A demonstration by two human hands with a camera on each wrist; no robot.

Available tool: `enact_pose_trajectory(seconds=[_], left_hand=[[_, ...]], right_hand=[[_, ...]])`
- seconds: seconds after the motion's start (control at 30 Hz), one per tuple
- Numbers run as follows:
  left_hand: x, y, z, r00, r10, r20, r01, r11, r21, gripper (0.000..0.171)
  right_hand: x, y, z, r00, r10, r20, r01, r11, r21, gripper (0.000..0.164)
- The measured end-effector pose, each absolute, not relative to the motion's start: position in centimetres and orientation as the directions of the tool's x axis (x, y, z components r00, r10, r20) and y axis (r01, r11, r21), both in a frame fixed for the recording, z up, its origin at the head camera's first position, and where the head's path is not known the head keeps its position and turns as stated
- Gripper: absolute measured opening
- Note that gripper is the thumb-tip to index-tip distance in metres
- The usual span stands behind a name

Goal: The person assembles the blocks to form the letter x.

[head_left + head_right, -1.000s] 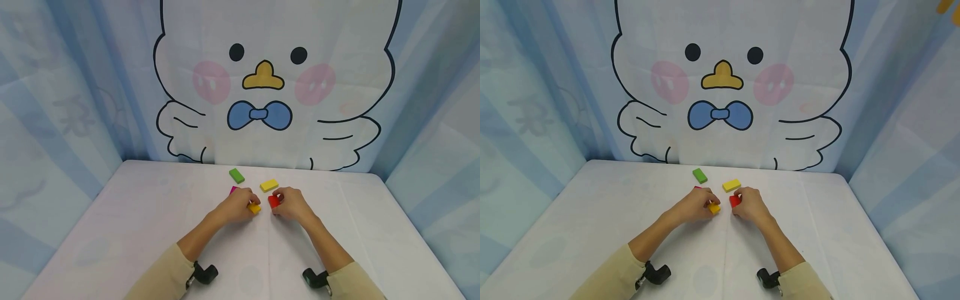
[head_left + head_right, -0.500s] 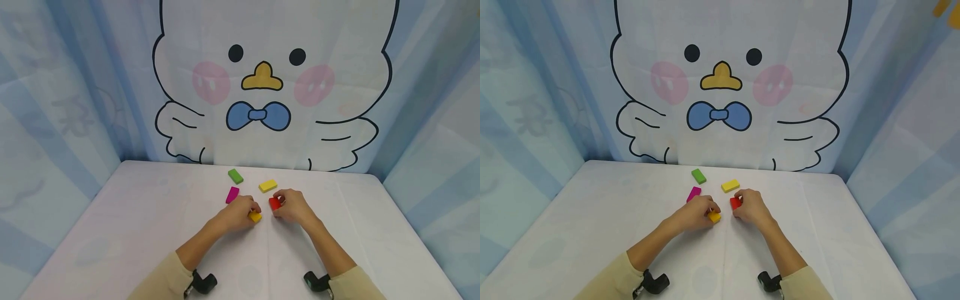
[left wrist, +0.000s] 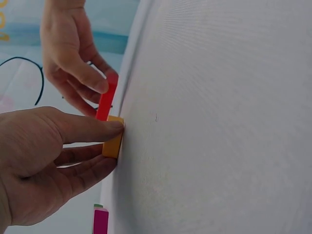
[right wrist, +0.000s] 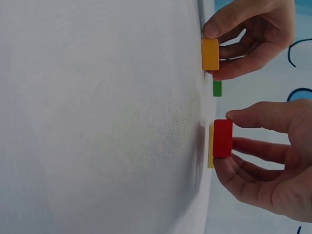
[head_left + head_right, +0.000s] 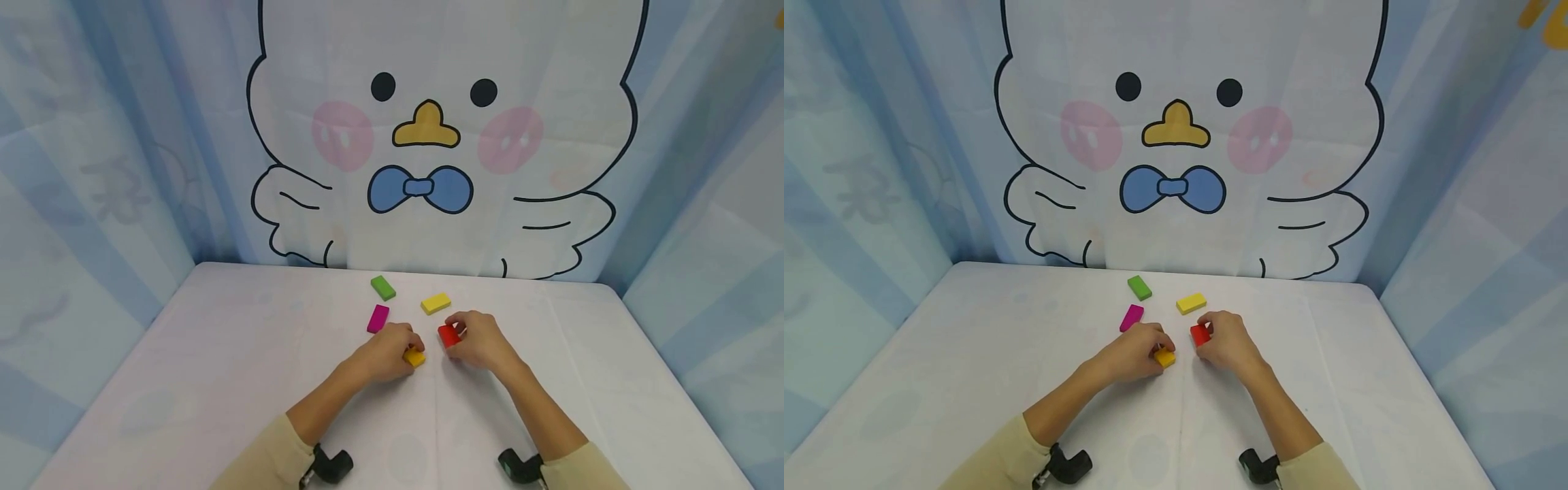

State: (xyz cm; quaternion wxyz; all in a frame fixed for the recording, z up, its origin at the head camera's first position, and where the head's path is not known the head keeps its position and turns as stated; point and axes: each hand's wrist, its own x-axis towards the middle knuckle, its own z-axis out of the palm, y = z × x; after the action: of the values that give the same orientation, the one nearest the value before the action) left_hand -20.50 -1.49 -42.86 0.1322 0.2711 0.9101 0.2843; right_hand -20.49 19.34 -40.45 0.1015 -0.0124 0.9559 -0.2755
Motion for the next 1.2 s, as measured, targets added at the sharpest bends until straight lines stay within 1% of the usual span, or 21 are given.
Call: enact_pose_trajectory(seconds=[0.07, 0.27, 0.47, 0.7, 0.8, 1.0, 1.2], left_hand=[[-20.5, -1.5, -42.9, -0.822, 0.562, -0.091, 0.408, 0.693, 0.595, 0.032], [-20.2, -1.8, -43.0, -0.835, 0.542, -0.098, 0.385, 0.702, 0.599, 0.043], [-19.7, -2.7, -42.7, -0.833, 0.546, -0.092, 0.425, 0.736, 0.526, 0.045], [-19.0, -4.2, -42.7, -0.801, 0.595, -0.071, 0.505, 0.734, 0.453, 0.043], [-18.6, -4.6, -42.8, -0.785, 0.614, -0.084, 0.528, 0.734, 0.427, 0.043], [-17.7, -5.1, -42.3, -0.761, 0.639, -0.112, 0.562, 0.735, 0.38, 0.049], [-17.0, -5.3, -42.1, -0.738, 0.65, -0.182, 0.57, 0.744, 0.347, 0.063]], right_hand=[[-20.4, 19.4, -40.4, -0.979, -0.086, -0.185, 0.025, 0.848, -0.529, 0.051], [-19.9, 19.5, -40.3, -0.977, -0.097, -0.19, 0.019, 0.848, -0.53, 0.052], [-19.4, 19.8, -40.1, -0.977, -0.113, -0.183, 0.002, 0.845, -0.535, 0.054], [-18.7, 20.1, -40.3, -0.979, -0.124, -0.163, -0.016, 0.84, -0.542, 0.054], [-18.4, 20.2, -40.4, -0.98, -0.12, -0.162, -0.013, 0.839, -0.544, 0.054], [-17.5, 20.4, -40.3, -0.98, -0.121, -0.156, -0.018, 0.841, -0.54, 0.054], [-16.7, 20.4, -40.1, -0.977, -0.139, -0.162, -0.029, 0.838, -0.544, 0.052]])
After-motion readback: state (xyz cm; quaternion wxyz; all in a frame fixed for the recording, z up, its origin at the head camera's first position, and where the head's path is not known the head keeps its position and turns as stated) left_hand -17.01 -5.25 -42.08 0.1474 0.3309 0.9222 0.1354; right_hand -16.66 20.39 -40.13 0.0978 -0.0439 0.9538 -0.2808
